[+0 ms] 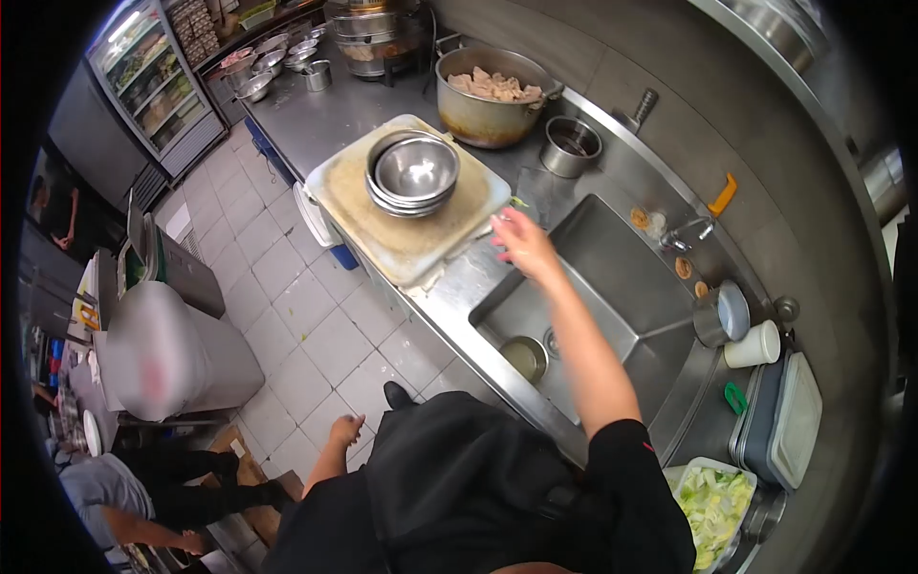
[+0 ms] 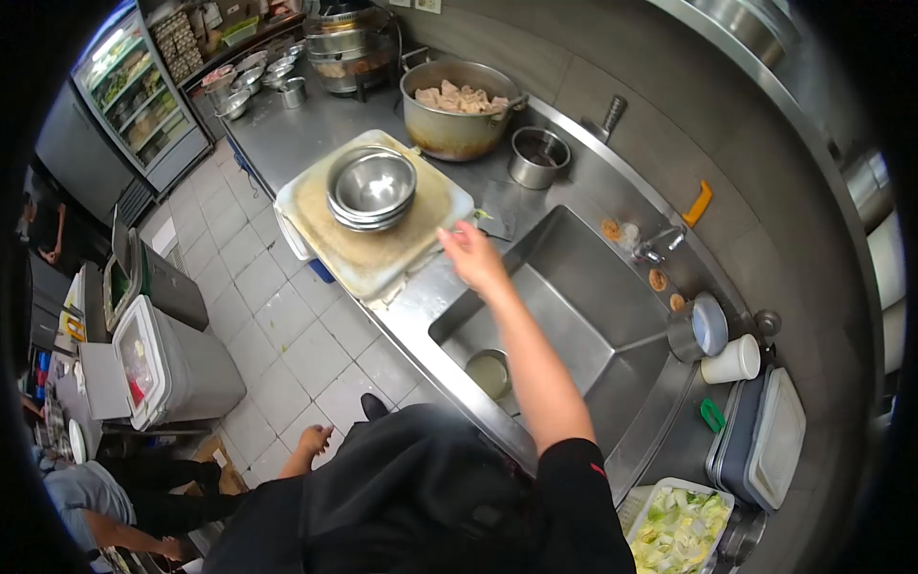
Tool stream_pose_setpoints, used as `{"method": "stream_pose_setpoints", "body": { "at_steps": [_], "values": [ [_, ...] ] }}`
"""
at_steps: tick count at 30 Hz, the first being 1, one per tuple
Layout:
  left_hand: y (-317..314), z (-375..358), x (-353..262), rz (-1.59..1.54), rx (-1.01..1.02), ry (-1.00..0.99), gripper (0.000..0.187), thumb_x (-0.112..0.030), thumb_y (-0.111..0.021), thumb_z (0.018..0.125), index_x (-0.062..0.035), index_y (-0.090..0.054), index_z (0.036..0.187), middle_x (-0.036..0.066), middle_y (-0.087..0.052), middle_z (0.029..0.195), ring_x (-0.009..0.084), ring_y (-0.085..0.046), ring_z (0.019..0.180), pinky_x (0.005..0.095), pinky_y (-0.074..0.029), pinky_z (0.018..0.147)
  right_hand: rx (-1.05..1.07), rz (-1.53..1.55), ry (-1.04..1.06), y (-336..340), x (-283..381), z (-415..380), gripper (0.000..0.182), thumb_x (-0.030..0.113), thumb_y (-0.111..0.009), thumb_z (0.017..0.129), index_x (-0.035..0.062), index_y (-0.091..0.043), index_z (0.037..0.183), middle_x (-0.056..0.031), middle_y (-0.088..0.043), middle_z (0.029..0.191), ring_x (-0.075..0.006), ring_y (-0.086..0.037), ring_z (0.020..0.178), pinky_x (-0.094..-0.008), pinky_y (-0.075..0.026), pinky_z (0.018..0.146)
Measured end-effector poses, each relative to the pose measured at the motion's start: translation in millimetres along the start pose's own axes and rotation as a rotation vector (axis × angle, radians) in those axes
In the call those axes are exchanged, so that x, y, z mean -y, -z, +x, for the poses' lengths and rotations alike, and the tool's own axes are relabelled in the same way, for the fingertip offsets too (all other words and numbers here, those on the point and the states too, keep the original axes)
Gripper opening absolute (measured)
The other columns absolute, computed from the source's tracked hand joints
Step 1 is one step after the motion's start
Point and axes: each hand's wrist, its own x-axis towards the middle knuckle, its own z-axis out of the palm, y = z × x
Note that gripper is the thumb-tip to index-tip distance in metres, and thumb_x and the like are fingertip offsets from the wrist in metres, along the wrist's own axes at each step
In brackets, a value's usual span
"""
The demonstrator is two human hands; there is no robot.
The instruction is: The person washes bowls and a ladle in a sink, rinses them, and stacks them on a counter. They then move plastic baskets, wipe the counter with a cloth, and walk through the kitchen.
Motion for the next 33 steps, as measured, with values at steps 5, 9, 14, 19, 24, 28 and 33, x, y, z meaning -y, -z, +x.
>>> {"method": "stream_pose_setpoints", "body": {
  "at_steps": [5, 9, 14, 19, 24, 28, 33],
  "values": [
    [36.2, 25.4, 73.5, -0.269, 0.055, 0.139, 0.050, -0.048, -0.055, 0.091, 0.0015, -0.059, 0.096, 0.016, -0.066, 0.073, 0.0250, -0.064, 0.053, 0.0364, -0.051, 0.045, -0.166, 0.288, -0.342, -108.2, 11.3, 89.7, 0.088, 0.055, -0.065, 0.083, -0.0079, -0.034, 0.136, -0.0180, -0.057, 0.115, -0.0308, -0.064, 0.092, -0.0451, -0.057, 0.071],
    [77.0, 50.7, 102.6, -0.371, 0.041, 0.196, 0.043, -0.042, -0.054, 0.091, -0.0001, -0.059, 0.096, 0.016, -0.064, 0.072, 0.0251, -0.063, 0.049, 0.0368, -0.050, 0.041, -0.308, 0.230, -0.316, -148.5, -11.2, 118.2, 0.048, 0.032, -0.061, 0.087, -0.0003, -0.041, 0.116, -0.0178, -0.057, 0.106, -0.0320, -0.065, 0.076, -0.0463, -0.059, 0.061],
    [121.5, 76.2, 101.3, -0.414, -0.009, 0.185, 0.039, -0.039, -0.055, 0.091, -0.0004, -0.058, 0.095, 0.015, -0.063, 0.069, 0.0241, -0.062, 0.047, 0.0354, -0.050, 0.040, -0.356, 0.546, -0.198, -135.3, -38.9, 102.0, 0.041, 0.022, -0.057, 0.087, -0.0009, -0.040, 0.116, -0.0184, -0.057, 0.105, -0.0340, -0.066, 0.081, -0.0486, -0.060, 0.064],
    [150.8, 100.4, 85.9, -0.404, -0.040, 0.124, 0.037, -0.036, -0.055, 0.090, -0.0008, -0.057, 0.099, 0.014, -0.063, 0.072, 0.0230, -0.063, 0.049, 0.0350, -0.050, 0.041, -0.298, 0.801, -0.226, -74.5, -75.1, 41.5, 0.030, 0.018, -0.054, 0.089, -0.0016, -0.052, 0.112, -0.0154, -0.061, 0.109, -0.0325, -0.065, 0.093, -0.0532, -0.057, 0.076],
    [151.0, 114.4, 56.3, -0.380, -0.043, 0.109, 0.038, -0.037, -0.056, 0.090, -0.0008, -0.055, 0.101, 0.015, -0.064, 0.074, 0.0228, -0.064, 0.051, 0.0344, -0.050, 0.042, -0.107, 1.296, 0.065, 3.6, -148.0, -17.2, 0.043, 0.008, -0.065, 0.077, -0.0105, -0.057, 0.114, -0.0232, -0.063, 0.107, -0.0367, -0.060, 0.101, -0.0361, -0.056, 0.082],
    [143.8, 112.3, 24.4, -0.307, -0.021, 0.089, 0.040, -0.039, -0.057, 0.090, -0.0001, -0.056, 0.100, 0.014, -0.066, 0.077, 0.0221, -0.065, 0.054, 0.0359, -0.052, 0.044, -0.301, 1.534, 0.112, 60.3, -203.9, -63.5, 0.033, -0.004, -0.059, 0.076, -0.0156, -0.059, 0.107, -0.0220, -0.061, 0.119, -0.0319, -0.049, 0.126, -0.0341, -0.049, 0.100],
    [137.3, 99.3, -9.4, -0.087, 0.054, 0.045, 0.044, -0.040, -0.058, 0.090, 0.0025, -0.060, 0.098, 0.012, -0.066, 0.072, 0.0206, -0.068, 0.058, 0.0342, -0.055, 0.049, -0.448, 1.503, 0.066, 86.2, -223.4, -84.0, 0.029, -0.006, -0.057, 0.079, -0.0137, -0.060, 0.107, -0.0229, -0.061, 0.119, -0.0328, -0.056, 0.117, -0.0333, -0.056, 0.092]
  ]
}}
